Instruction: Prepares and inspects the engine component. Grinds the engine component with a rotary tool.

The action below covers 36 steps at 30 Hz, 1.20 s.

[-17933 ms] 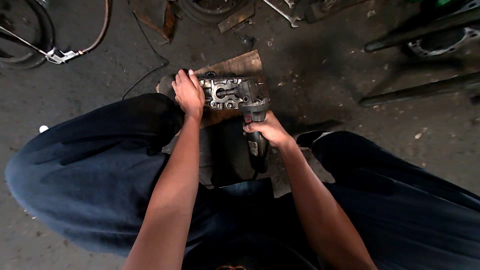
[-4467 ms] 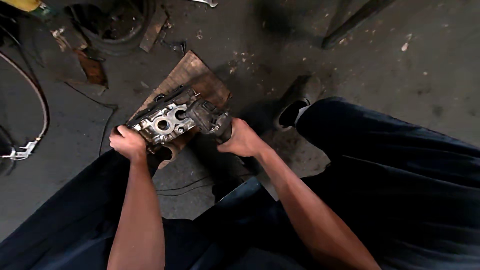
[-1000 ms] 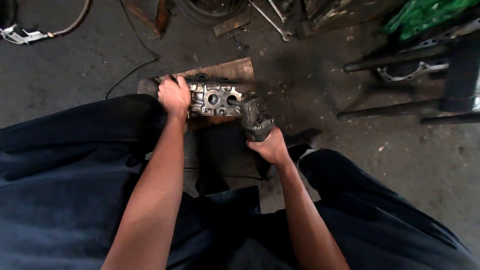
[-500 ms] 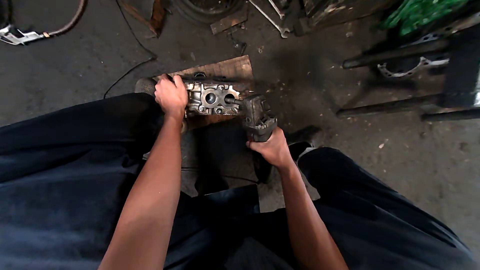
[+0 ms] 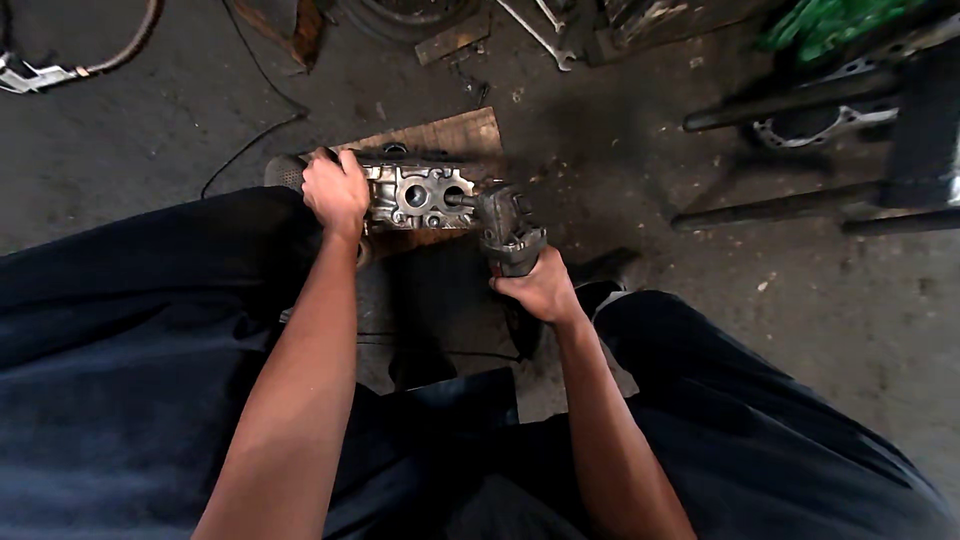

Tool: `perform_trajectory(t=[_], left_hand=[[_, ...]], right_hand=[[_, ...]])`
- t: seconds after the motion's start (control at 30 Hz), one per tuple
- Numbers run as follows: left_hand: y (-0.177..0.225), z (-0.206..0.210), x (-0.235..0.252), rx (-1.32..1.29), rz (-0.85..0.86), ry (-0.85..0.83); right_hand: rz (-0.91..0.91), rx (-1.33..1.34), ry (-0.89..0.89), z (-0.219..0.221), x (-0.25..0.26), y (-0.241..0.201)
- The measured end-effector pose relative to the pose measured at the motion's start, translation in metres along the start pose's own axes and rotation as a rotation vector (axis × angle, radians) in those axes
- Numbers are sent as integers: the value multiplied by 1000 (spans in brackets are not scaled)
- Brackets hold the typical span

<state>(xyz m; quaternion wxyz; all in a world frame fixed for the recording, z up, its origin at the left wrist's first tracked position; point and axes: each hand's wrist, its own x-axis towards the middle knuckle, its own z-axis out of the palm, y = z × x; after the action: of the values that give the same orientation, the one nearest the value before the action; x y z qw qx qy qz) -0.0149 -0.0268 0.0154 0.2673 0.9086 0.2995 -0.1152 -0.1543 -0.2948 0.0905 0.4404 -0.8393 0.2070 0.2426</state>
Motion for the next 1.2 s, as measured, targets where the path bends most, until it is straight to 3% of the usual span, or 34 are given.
perform_trajectory(t=[1.2], left_hand=[[1,-1,1,3,4,0]], right_hand=[[72,-99,23,25,16,0]])
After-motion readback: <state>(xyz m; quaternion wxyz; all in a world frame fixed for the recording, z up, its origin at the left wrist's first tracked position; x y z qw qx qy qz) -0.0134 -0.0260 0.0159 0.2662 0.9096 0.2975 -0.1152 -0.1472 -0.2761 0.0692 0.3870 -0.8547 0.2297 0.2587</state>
